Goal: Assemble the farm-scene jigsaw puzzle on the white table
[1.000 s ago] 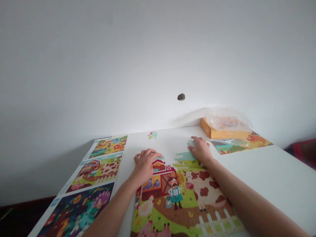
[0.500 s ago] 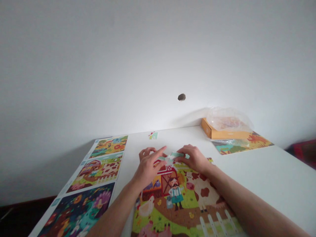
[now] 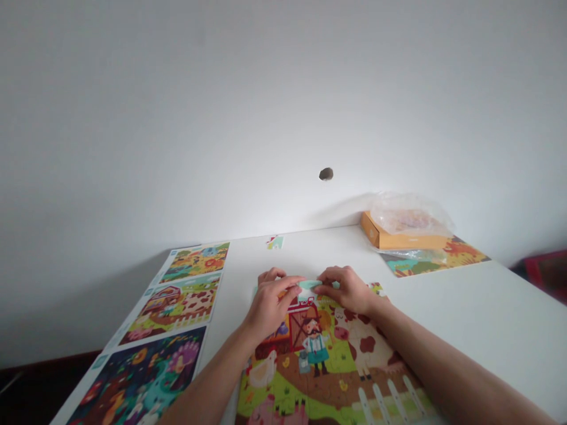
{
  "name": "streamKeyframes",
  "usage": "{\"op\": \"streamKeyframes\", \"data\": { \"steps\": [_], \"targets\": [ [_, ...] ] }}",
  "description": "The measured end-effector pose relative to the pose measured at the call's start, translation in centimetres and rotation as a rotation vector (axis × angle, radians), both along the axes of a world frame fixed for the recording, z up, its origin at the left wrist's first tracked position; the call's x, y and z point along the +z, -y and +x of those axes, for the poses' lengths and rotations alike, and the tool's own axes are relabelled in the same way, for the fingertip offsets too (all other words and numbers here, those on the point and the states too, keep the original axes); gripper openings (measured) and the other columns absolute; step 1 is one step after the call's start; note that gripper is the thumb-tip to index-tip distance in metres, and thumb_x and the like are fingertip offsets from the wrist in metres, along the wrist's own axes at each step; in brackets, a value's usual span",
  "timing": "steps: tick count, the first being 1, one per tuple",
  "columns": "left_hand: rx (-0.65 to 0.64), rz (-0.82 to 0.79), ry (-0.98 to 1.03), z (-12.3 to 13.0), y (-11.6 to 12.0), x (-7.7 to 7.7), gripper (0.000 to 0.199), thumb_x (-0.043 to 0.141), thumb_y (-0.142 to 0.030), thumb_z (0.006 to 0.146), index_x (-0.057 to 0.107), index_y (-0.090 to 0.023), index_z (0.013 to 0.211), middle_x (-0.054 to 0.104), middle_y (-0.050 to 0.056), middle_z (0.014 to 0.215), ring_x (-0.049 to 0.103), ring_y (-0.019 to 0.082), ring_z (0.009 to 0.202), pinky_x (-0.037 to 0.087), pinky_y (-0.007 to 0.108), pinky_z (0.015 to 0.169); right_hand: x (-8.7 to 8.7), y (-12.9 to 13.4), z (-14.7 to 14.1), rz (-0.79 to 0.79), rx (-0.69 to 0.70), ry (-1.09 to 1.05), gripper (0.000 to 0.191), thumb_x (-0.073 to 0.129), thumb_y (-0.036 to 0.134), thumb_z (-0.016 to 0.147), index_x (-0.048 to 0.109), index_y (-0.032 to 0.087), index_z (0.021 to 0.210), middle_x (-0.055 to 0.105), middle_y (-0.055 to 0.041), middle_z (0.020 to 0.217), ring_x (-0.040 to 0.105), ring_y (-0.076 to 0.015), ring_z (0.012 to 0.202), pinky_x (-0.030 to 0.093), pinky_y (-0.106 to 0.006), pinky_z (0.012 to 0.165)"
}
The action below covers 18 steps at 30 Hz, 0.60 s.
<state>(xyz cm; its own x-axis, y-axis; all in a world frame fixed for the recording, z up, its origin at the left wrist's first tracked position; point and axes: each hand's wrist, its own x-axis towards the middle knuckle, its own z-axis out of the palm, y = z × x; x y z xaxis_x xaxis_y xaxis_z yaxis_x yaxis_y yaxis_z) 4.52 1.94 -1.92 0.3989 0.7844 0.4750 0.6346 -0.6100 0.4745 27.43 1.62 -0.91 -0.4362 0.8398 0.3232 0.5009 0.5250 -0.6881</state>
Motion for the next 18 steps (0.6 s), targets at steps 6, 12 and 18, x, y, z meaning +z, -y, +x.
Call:
{"op": "streamKeyframes", "data": {
  "steps": [6, 12, 18],
  "targets": [
    [0.005, 0.002, 0.026, 0.0, 0.1, 0.0, 0.022, 0.059, -0.027, 0.088, 0.071, -0.027, 0.106, 0.069, 0.003, 0.084, 0.056, 0.020, 0.092, 0.042, 0.037, 0.088, 0.1, 0.3, -0.3, 0.028, -0.023, 0.019, 0.023, 0.058, 0.040, 0.089, 0.069, 0.019, 0.086, 0.067, -0.0022, 0.076, 0.058, -0.0144, 0.071, 0.042, -0.025, 0.068],
    [-0.061, -0.063, 0.094, -0.6, -0.4, -0.6, 0.024, 0.055, -0.022, 0.090, 0.069, -0.024, 0.108, 0.071, 0.002, 0.073, 0.057, 0.019, 0.085, 0.044, 0.033, 0.083, 0.3, -0.5, 2.4, 0.144, -0.205, -0.032, 0.021, 0.049, 0.033, 0.092, 0.063, 0.018, 0.089, 0.062, -0.0020, 0.071, 0.055, -0.0148, 0.066, 0.041, -0.026, 0.065],
    [-0.083, -0.141, 0.069, -0.7, -0.5, -0.9, 0.022, 0.054, -0.023, 0.090, 0.071, -0.023, 0.104, 0.070, 0.003, 0.082, 0.059, 0.017, 0.086, 0.048, 0.030, 0.081, 0.1, -2.0, 8.0, 0.038, -0.313, -0.017, 0.028, 0.049, 0.031, 0.086, 0.063, 0.017, 0.106, 0.058, 0.0001, 0.062, 0.054, -0.0149, 0.055, 0.041, -0.025, 0.053]
  ]
}}
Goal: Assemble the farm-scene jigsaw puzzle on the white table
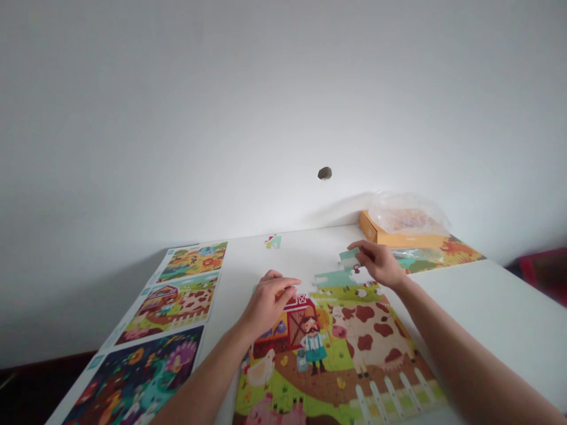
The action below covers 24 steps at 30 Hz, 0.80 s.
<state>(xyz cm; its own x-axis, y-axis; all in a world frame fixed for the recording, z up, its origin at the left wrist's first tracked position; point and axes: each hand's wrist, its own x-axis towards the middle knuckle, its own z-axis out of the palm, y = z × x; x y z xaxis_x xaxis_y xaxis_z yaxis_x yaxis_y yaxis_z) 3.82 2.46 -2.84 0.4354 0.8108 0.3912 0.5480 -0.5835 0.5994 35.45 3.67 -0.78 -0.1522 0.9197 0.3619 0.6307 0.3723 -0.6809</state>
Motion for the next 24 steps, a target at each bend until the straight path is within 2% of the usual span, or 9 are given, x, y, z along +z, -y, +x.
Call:
{"op": "streamKeyframes", "data": {
  "steps": [6, 10, 14, 24],
  "targets": [
    [-0.026, 0.008, -0.042, 0.1, 0.1, 0.1, 0.019, 0.056, -0.025, 0.089, 0.073, -0.024, 0.097, 0.070, 0.003, 0.085, 0.057, 0.017, 0.088, 0.047, 0.031, 0.083, -0.5, -0.6, 2.0, -0.196, 0.078, 0.076, 0.025, 0.050, 0.019, 0.077, 0.067, 0.017, 0.096, 0.062, 0.0001, 0.064, 0.059, -0.0139, 0.053, 0.043, -0.023, 0.052],
    [-0.015, 0.000, -0.054, 0.1, 0.1, 0.2, 0.018, 0.056, -0.024, 0.089, 0.073, -0.024, 0.096, 0.071, 0.003, 0.085, 0.058, 0.017, 0.087, 0.046, 0.031, 0.084, -0.6, -0.7, 1.9, -0.192, 0.147, 0.132, 0.027, 0.056, 0.019, 0.074, 0.070, 0.017, 0.097, 0.063, -0.0006, 0.072, 0.057, -0.0124, 0.057, 0.044, -0.023, 0.055],
    [-0.018, 0.000, -0.052, 0.1, 0.1, 0.1, 0.019, 0.056, -0.024, 0.089, 0.073, -0.024, 0.096, 0.071, 0.003, 0.084, 0.058, 0.017, 0.087, 0.046, 0.031, 0.084, -0.8, -0.9, 1.7, -0.192, 0.103, 0.204, 0.019, 0.065, 0.029, 0.073, 0.072, 0.018, 0.087, 0.061, 0.0002, 0.068, 0.054, -0.0123, 0.059, 0.041, -0.023, 0.056],
    [-0.020, 0.001, -0.051, 0.1, 0.2, 0.3, 0.019, 0.056, -0.021, 0.088, 0.073, -0.023, 0.095, 0.071, 0.003, 0.084, 0.058, 0.017, 0.086, 0.046, 0.031, 0.083, -1.0, -1.1, 2.6, -0.299, 0.041, 0.249, 0.019, 0.064, 0.030, 0.075, 0.070, 0.018, 0.088, 0.063, 0.0006, 0.069, 0.056, -0.0123, 0.058, 0.040, -0.023, 0.057]
  ]
}}
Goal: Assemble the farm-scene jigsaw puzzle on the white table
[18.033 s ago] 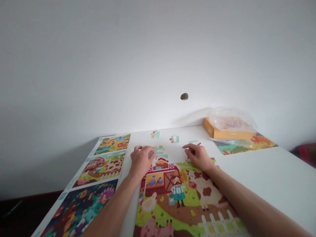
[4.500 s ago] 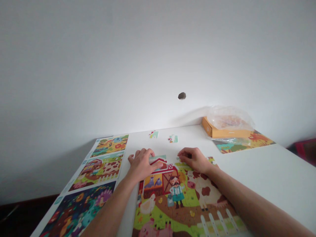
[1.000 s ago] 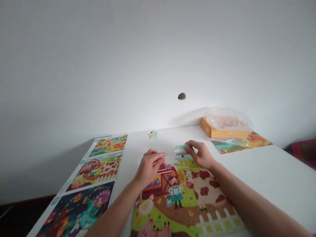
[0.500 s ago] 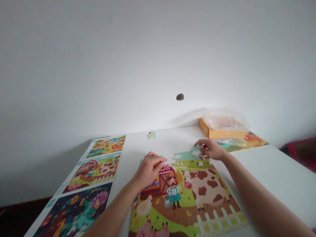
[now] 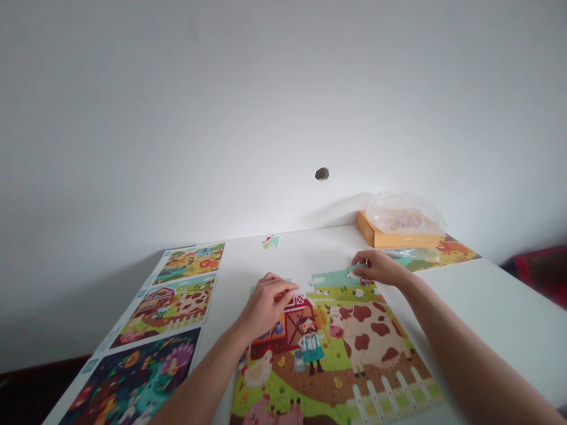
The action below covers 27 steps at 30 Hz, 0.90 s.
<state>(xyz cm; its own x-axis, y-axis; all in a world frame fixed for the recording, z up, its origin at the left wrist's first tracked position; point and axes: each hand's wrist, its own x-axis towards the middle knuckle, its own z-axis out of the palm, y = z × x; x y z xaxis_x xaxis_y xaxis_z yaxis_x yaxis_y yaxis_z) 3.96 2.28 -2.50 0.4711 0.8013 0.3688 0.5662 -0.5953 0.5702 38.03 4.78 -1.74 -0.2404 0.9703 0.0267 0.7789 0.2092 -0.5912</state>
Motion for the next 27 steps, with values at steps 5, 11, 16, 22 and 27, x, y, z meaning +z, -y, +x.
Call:
{"op": "streamKeyframes", "data": {
  "steps": [5, 11, 16, 22, 27],
  "targets": [
    [-0.015, 0.013, 0.001, -0.01, -0.17, -0.26, 0.018, 0.056, -0.021, 0.088, 0.073, -0.023, 0.095, 0.071, 0.002, 0.084, 0.057, 0.017, 0.086, 0.045, 0.032, 0.084, 0.11, -0.07, 0.07, -0.022, -0.008, 0.000, 0.020, 0.065, 0.029, 0.073, 0.071, 0.017, 0.089, 0.064, -0.0001, 0.069, 0.056, -0.0127, 0.059, 0.039, -0.022, 0.057],
    [-0.013, 0.010, 0.004, -0.05, -0.20, -0.38, 0.018, 0.057, -0.022, 0.088, 0.073, -0.024, 0.095, 0.071, 0.002, 0.084, 0.057, 0.017, 0.087, 0.045, 0.032, 0.084, -0.01, -0.15, -0.09, 0.024, -0.043, 0.061, 0.018, 0.065, 0.026, 0.070, 0.072, 0.018, 0.085, 0.065, -0.0011, 0.071, 0.056, -0.0132, 0.061, 0.038, -0.022, 0.058],
    [-0.006, 0.012, 0.003, -0.05, -0.21, -0.36, 0.018, 0.057, -0.020, 0.087, 0.073, -0.024, 0.094, 0.071, 0.001, 0.083, 0.057, 0.016, 0.086, 0.045, 0.031, 0.084, -0.35, -0.31, -0.03, 0.042, -0.029, 0.113, 0.015, 0.065, 0.027, 0.070, 0.070, 0.017, 0.081, 0.066, -0.0029, 0.076, 0.058, -0.0154, 0.068, 0.040, -0.023, 0.062],
    [-0.017, 0.016, 0.008, -0.02, -0.15, -0.30, 0.017, 0.057, -0.020, 0.087, 0.073, -0.024, 0.093, 0.072, 0.001, 0.083, 0.057, 0.016, 0.086, 0.045, 0.031, 0.084, -0.41, -0.18, -0.18, 0.081, -0.013, 0.155, 0.017, 0.066, 0.026, 0.070, 0.069, 0.017, 0.084, 0.062, -0.0045, 0.085, 0.059, -0.0170, 0.076, 0.043, -0.025, 0.070],
    [-0.027, 0.011, 0.006, -0.06, -0.18, -0.33, 0.018, 0.057, -0.021, 0.088, 0.073, -0.024, 0.094, 0.072, 0.001, 0.084, 0.056, 0.017, 0.087, 0.044, 0.031, 0.084, 0.05, 0.25, -0.16, 0.038, 0.059, 0.165, 0.029, 0.070, 0.034, 0.070, 0.067, 0.019, 0.094, 0.059, -0.0046, 0.090, 0.059, -0.0177, 0.080, 0.044, -0.026, 0.074]
  ]
}}
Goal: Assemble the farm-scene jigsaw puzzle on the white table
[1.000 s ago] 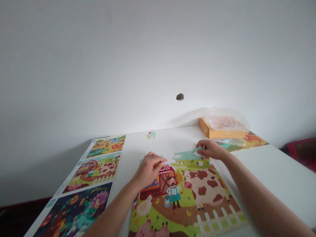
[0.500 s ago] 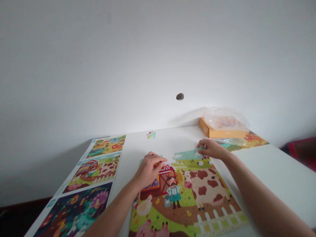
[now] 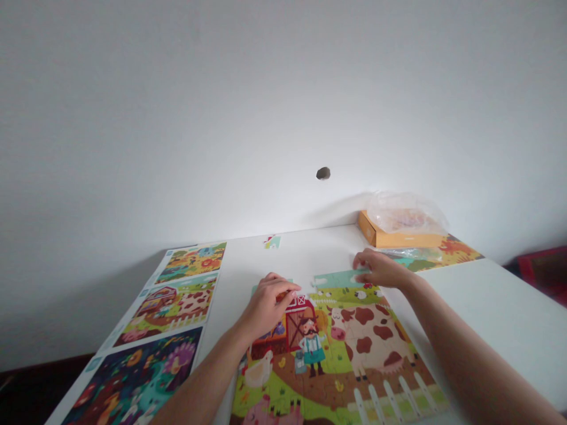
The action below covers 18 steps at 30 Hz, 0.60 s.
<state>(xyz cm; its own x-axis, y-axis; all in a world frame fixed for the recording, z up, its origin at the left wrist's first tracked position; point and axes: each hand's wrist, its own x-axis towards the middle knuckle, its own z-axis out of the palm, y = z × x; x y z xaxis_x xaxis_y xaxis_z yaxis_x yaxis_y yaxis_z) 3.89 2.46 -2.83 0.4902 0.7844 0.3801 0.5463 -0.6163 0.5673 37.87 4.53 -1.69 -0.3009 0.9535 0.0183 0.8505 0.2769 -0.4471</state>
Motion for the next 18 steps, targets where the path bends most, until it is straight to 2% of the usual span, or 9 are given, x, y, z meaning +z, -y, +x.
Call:
{"op": "streamKeyframes", "data": {
  "steps": [4, 7, 14, 18],
  "targets": [
    [-0.026, 0.011, -0.019, -0.1, -0.1, -0.1, 0.018, 0.057, -0.020, 0.088, 0.074, -0.025, 0.093, 0.072, 0.001, 0.084, 0.057, 0.016, 0.086, 0.043, 0.031, 0.083, -0.1, 0.0, 0.1, -0.014, 0.023, -0.005, 0.044, 0.073, 0.042, 0.069, 0.062, 0.021, 0.107, 0.058, -0.0045, 0.094, 0.059, -0.0179, 0.082, 0.043, -0.027, 0.075],
    [-0.058, 0.016, -0.051, -0.1, -0.1, -0.2, 0.019, 0.057, -0.019, 0.087, 0.074, -0.027, 0.091, 0.071, 0.000, 0.084, 0.057, 0.016, 0.087, 0.042, 0.031, 0.084, -0.5, -0.2, -0.1, -0.027, 0.000, 0.008, 0.048, 0.074, 0.044, 0.067, 0.061, 0.022, 0.107, 0.059, -0.0036, 0.091, 0.059, -0.0177, 0.079, 0.042, -0.026, 0.071],
    [-0.076, 0.020, -0.092, 0.1, 0.0, 0.0, 0.020, 0.056, -0.018, 0.088, 0.074, -0.027, 0.090, 0.070, 0.001, 0.087, 0.057, 0.017, 0.089, 0.041, 0.032, 0.084, -0.4, -0.3, -1.5, -0.002, -0.099, 0.067, 0.042, 0.075, 0.047, 0.068, 0.063, 0.022, 0.100, 0.061, -0.0030, 0.087, 0.058, -0.0180, 0.077, 0.041, -0.025, 0.068],
    [-0.067, 0.023, -0.098, 0.1, 0.1, 0.1, 0.020, 0.055, -0.020, 0.089, 0.073, -0.026, 0.091, 0.069, 0.002, 0.086, 0.056, 0.017, 0.088, 0.041, 0.032, 0.084, -0.5, 0.6, -3.3, 0.113, -0.071, 0.112, 0.031, 0.069, 0.040, 0.078, 0.065, 0.023, 0.104, 0.060, -0.0055, 0.100, 0.059, -0.0191, 0.086, 0.042, -0.028, 0.076]
  ]
}}
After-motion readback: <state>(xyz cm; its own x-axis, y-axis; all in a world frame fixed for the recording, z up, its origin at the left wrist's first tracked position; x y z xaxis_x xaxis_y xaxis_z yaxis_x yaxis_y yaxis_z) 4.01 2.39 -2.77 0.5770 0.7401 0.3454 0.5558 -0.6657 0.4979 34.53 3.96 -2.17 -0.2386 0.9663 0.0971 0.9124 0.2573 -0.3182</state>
